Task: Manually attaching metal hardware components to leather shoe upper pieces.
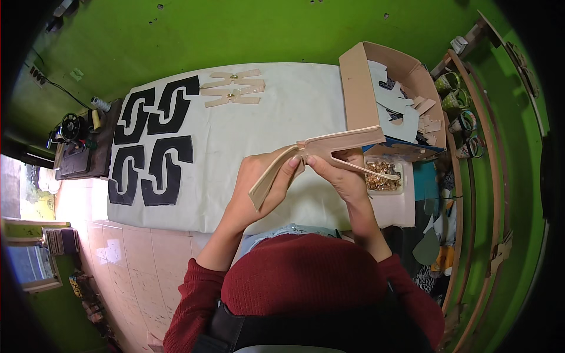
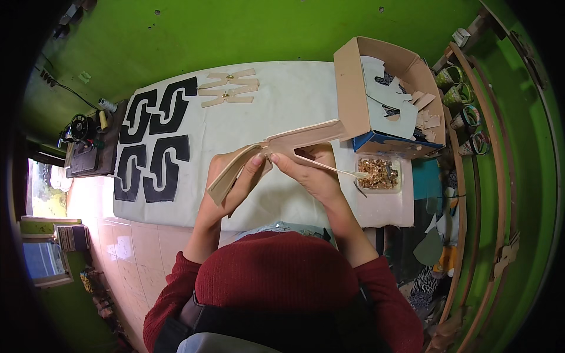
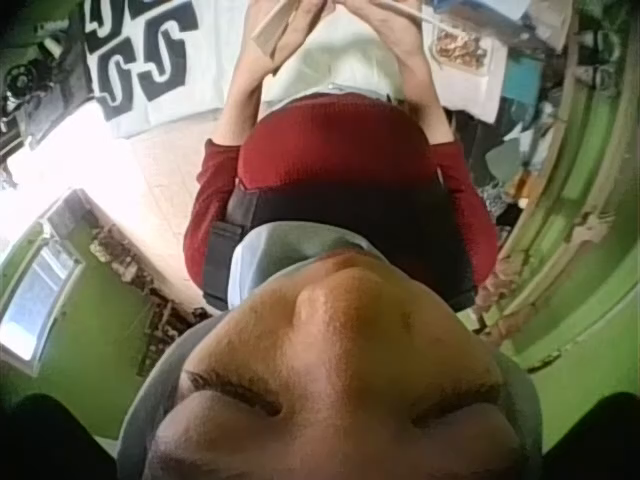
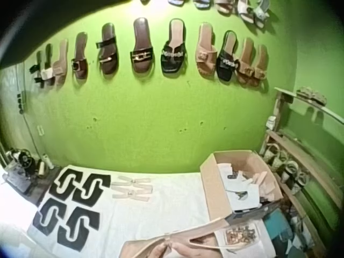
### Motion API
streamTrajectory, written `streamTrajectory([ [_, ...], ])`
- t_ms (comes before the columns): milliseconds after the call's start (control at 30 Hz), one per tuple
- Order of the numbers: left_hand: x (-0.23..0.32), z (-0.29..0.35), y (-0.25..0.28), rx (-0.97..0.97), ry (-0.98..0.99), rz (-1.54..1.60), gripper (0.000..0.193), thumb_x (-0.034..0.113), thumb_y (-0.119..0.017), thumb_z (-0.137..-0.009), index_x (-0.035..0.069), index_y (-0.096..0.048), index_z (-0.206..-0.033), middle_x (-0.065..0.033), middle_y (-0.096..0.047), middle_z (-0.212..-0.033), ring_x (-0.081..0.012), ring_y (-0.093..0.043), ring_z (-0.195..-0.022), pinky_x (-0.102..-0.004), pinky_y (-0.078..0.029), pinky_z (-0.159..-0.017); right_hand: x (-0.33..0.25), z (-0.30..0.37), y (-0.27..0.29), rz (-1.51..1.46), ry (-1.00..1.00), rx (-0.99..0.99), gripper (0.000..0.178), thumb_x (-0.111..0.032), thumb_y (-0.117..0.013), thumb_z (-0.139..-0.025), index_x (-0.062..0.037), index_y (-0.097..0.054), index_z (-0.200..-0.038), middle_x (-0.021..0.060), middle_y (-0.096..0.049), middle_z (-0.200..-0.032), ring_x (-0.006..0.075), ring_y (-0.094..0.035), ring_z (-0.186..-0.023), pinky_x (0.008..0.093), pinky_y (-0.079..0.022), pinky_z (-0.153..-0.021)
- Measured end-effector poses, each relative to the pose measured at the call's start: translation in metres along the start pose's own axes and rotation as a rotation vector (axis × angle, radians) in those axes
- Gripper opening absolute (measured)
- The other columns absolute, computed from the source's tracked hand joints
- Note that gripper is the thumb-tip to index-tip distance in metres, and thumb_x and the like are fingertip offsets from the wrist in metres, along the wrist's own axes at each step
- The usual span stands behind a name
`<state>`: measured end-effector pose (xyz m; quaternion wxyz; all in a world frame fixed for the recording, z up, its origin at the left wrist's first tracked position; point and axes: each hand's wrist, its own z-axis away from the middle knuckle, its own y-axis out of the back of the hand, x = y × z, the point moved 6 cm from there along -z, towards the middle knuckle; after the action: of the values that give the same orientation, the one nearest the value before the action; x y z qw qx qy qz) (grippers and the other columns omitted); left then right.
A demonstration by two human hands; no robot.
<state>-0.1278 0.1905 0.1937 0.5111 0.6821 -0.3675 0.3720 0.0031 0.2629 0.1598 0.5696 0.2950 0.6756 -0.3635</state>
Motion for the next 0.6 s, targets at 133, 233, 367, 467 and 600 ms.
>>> streamTrajectory([
  [133,0.008,0.010,0.001,0.050,-0.070,-0.066,0.026,0.015,-0.050,-0.092,0.001,-0.064,-0.108,-0.0131,-0.059,-0.063,-0.0288,-0.058,-0.056,-0.0328,-0.046,-0.054,-0.003,0.005,-0.004,0.001,-0.055,0.009,0.024,-0.005,-0.073,-0.077,0.0007,-0.065,-0.098,0.0057,-0.067,-0.090,0.0109,-0.061,-0.082,0.0242,-0.049,-0.072],
  [233,0.012,0.015,0.001,0.069,-0.070,-0.091,0.025,0.012,-0.052,-0.090,0.001,-0.064,-0.109,-0.0131,-0.061,-0.066,-0.0293,-0.059,-0.058,-0.0328,-0.047,-0.055,-0.004,0.008,-0.007,-0.008,-0.085,0.013,0.024,-0.005,-0.073,-0.076,0.0008,-0.065,-0.098,0.0054,-0.066,-0.089,0.0108,-0.061,-0.081,0.0243,-0.049,-0.071],
  [367,0.013,0.019,-0.001,0.084,-0.132,-0.129,0.025,0.006,-0.056,-0.086,0.001,-0.063,-0.109,-0.0141,-0.064,-0.074,-0.0293,-0.061,-0.062,-0.0329,-0.048,-0.058,0.003,0.012,-0.008,-0.059,-0.124,0.024,0.023,-0.005,-0.073,-0.076,0.0003,-0.065,-0.097,0.0051,-0.066,-0.089,0.0107,-0.060,-0.082,0.0245,-0.049,-0.070],
  [467,0.015,0.021,-0.003,0.111,-0.183,-0.170,0.026,0.002,-0.058,-0.083,0.001,-0.064,-0.108,-0.0149,-0.066,-0.078,-0.0300,-0.062,-0.064,-0.0335,-0.049,-0.058,0.006,0.014,-0.007,-0.064,-0.152,-0.015,0.027,-0.002,-0.069,-0.077,0.0009,-0.064,-0.103,0.0097,-0.066,-0.098,0.0160,-0.061,-0.092,0.0301,-0.048,-0.086],
  [600,0.016,0.023,-0.006,0.150,-0.242,-0.205,0.027,0.000,-0.061,-0.080,0.001,-0.063,-0.107,-0.0152,-0.067,-0.082,-0.0305,-0.063,-0.067,-0.0342,-0.049,-0.059,0.006,0.015,-0.006,-0.108,-0.149,-0.007,0.024,0.000,-0.068,-0.077,0.0005,-0.063,-0.100,0.0115,-0.066,-0.099,0.0176,-0.061,-0.094,0.0320,-0.047,-0.088],
])
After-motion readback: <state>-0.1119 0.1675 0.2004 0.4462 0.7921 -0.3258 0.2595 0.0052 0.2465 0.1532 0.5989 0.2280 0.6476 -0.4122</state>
